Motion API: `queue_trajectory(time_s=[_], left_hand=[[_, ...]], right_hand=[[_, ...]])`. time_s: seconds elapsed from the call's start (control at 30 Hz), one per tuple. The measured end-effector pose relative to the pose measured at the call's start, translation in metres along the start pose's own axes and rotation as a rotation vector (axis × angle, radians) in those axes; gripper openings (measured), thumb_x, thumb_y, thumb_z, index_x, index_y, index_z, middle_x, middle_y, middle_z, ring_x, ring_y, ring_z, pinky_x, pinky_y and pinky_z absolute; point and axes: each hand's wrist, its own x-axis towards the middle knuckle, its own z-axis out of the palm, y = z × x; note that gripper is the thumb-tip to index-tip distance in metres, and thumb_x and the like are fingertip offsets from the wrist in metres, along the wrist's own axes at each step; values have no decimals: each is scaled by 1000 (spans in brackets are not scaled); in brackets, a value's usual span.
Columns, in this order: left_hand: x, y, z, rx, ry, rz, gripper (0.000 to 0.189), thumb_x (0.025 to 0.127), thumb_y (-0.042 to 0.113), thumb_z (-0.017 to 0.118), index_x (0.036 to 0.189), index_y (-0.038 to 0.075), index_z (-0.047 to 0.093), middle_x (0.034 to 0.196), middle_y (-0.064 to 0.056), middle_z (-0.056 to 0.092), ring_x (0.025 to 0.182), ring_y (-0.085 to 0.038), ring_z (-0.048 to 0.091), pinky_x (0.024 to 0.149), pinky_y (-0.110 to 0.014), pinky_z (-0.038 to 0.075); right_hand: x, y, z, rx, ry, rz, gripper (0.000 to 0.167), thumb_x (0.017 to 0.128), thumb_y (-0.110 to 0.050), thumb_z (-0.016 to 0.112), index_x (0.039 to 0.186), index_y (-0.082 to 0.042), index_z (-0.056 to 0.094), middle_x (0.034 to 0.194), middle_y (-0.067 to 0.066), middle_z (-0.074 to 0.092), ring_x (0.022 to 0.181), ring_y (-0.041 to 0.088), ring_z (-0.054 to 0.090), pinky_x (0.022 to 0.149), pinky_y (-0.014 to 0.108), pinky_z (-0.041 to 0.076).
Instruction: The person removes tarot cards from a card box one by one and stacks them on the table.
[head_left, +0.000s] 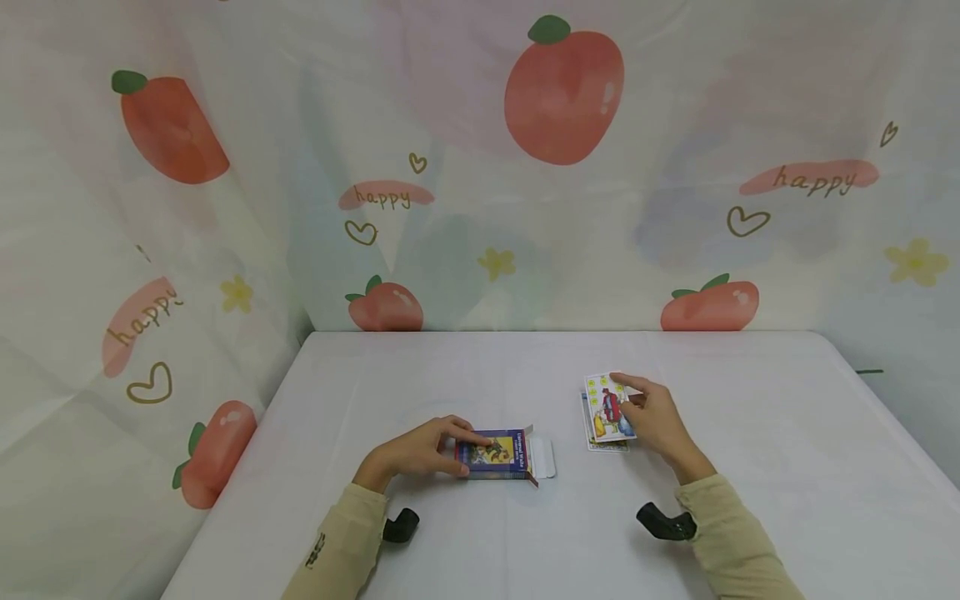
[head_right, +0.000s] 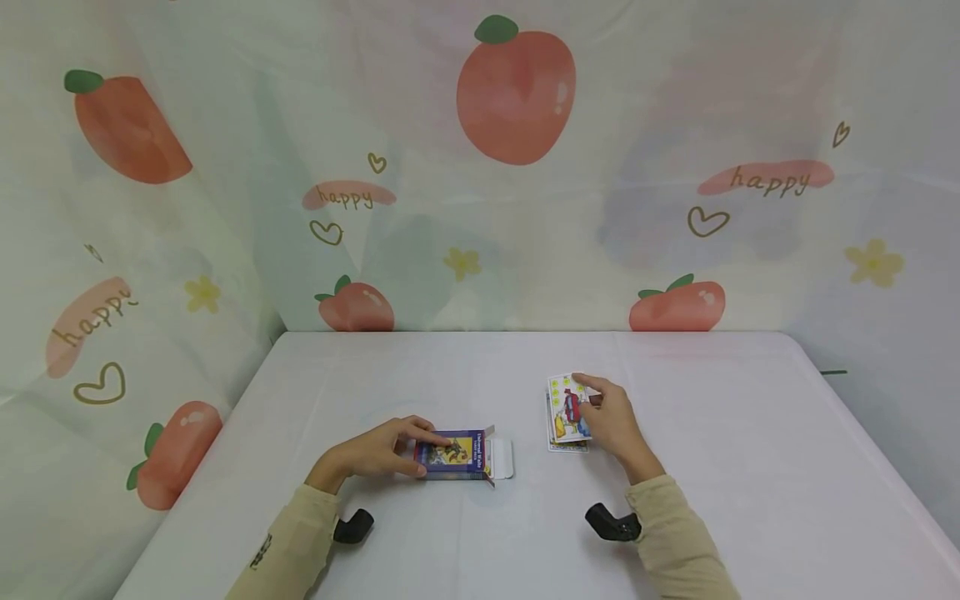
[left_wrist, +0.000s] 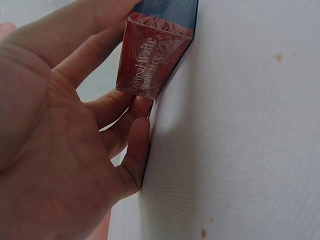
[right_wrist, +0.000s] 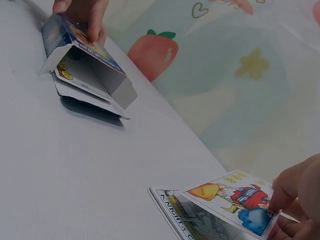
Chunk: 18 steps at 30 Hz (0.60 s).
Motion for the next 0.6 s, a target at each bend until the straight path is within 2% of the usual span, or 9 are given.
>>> queue_trajectory(time_s=[0.1,0.2,0.37,0.6], left_hand=[[0,0,0,1,0,2,46,87,20,79,130,34,70,146,-11,49,133,-28,43,103,-48,39],[0,-1,0,-1,1,-2,46,87,20,79,130,34,70,146,-10,49,133,-27,43,102,-47,39],[1,-1,1,-5,0,2,46,87,20,79,130,34,70,145,-10,50,131,-26,42,100,-44,39],[1,-2,1,-9,2,6,45,87,20,79,130,33,70,144,-10,50,131,-26,43,100,-44,40]], right_hand=[[0,2,1,-8,-6,11,52,93,6,47,144,4,51,140,33,51,89,23,58,62,22,49],[0,3,2,-8,-5,7,53,91,7,47,143,5,51,134,35,55,81,18,57,59,23,47],[1,5,3,-4,-10,16,54,90,7,47,143,5,52,125,34,59,68,11,49,54,23,41],[0,5,5,-33,-57,48,51,94,4,49,144,4,51,143,35,46,89,22,51,64,23,45]])
